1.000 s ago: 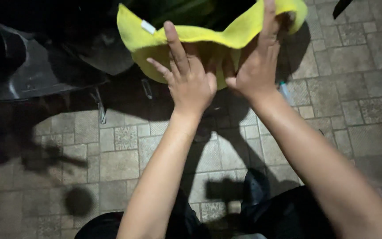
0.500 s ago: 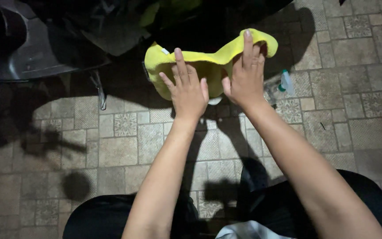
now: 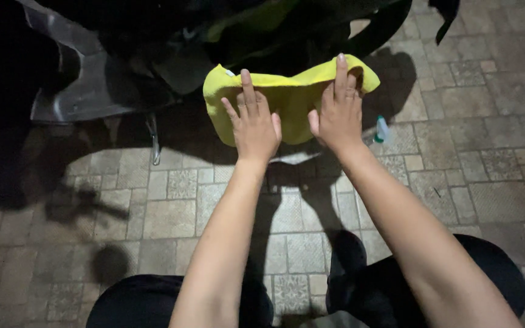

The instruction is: The person wipes the rear section of a black motorcycle using a yellow cloth. They fold the cloth and rub the surface of the motorcycle's bodywork and seat area repeatedly.

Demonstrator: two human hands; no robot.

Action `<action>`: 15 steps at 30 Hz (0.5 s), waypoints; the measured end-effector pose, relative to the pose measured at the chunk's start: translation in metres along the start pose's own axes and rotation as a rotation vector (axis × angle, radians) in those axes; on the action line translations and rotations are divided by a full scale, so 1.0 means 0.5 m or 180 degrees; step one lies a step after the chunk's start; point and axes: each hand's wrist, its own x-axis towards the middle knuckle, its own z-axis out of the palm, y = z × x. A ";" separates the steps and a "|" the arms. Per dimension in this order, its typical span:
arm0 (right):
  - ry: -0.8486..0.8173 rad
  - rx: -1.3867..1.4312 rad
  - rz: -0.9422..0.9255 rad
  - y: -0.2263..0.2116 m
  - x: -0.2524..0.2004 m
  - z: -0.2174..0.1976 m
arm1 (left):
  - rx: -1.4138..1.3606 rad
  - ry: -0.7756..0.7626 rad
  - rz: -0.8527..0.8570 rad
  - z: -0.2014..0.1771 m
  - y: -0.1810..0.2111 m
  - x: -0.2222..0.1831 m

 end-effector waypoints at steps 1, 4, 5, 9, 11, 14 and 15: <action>0.0047 -0.0015 -0.0001 0.002 0.021 -0.011 | 0.0003 0.0049 -0.0003 -0.005 -0.006 0.016; 0.0141 -0.0326 0.0034 0.011 0.093 -0.048 | -0.0019 0.0340 -0.0077 -0.026 -0.024 0.077; 0.0273 -0.0248 0.0031 0.014 0.119 -0.062 | -0.0021 0.0409 -0.0105 -0.037 -0.030 0.101; 0.0603 -0.0146 0.0043 0.023 0.227 -0.083 | 0.0136 0.0763 -0.0249 -0.067 -0.062 0.206; 0.0668 -0.0142 0.0056 0.018 0.276 -0.097 | 0.0113 0.0854 -0.0283 -0.088 -0.077 0.249; 0.0720 -0.0098 0.0094 0.008 0.340 -0.109 | 0.0150 0.0899 -0.0381 -0.103 -0.098 0.303; 0.0704 -0.0060 0.0121 0.004 0.358 -0.111 | 0.0206 0.0851 -0.0444 -0.105 -0.104 0.318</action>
